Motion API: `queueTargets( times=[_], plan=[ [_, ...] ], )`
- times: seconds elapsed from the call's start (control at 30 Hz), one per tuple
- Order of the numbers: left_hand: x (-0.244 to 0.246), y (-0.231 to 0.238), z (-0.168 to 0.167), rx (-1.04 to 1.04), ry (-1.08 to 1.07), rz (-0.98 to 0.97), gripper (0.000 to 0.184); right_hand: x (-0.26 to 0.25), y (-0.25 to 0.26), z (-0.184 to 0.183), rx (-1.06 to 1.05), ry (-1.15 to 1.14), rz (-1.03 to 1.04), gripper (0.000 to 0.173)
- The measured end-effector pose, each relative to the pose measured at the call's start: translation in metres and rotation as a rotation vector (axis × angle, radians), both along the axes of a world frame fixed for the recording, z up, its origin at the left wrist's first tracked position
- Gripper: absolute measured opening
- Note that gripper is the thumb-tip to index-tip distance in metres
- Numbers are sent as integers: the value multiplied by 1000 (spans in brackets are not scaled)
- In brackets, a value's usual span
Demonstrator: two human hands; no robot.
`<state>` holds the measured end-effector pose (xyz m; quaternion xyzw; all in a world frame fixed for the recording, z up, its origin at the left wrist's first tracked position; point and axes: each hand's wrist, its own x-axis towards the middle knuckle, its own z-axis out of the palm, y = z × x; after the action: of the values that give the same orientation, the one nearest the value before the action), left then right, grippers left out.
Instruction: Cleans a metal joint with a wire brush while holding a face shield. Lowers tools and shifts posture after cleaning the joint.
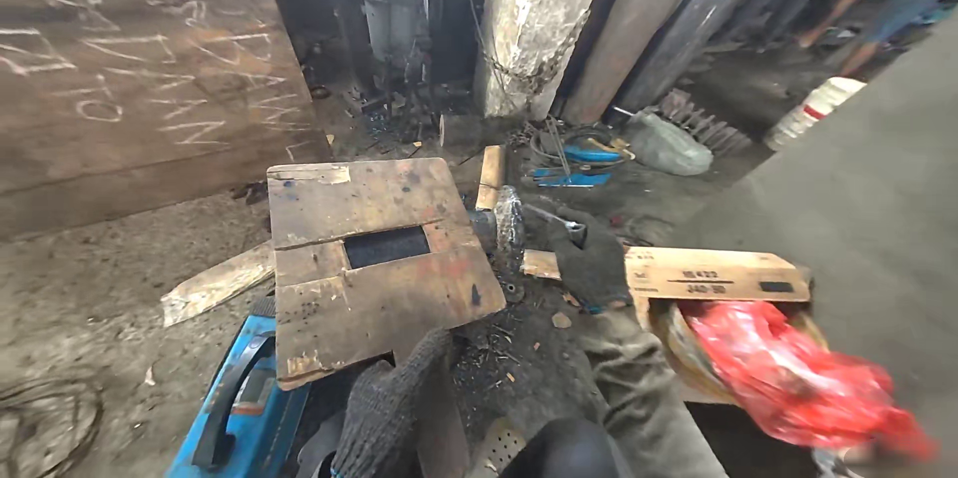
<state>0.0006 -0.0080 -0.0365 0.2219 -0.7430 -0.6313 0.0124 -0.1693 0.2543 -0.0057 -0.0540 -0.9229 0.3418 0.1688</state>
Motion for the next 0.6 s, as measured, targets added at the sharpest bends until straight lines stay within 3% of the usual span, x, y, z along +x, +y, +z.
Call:
queueTargets(
  times=[0.17,0.33,0.5,0.6],
  plan=[
    [6,15,73,31,-87,49,38,-16,5,-8,27,-33,13,37],
    [6,9,60,-14,-101,-3,39,15,-2,19,-18,-1,15,35],
    [10,9,75,126,-165,-42,33,-10,6,-23,-84,69,122,37],
    [18,4,101,187,-196,-66,35,-3,-3,-18,-140,117,172,44]
  ],
)
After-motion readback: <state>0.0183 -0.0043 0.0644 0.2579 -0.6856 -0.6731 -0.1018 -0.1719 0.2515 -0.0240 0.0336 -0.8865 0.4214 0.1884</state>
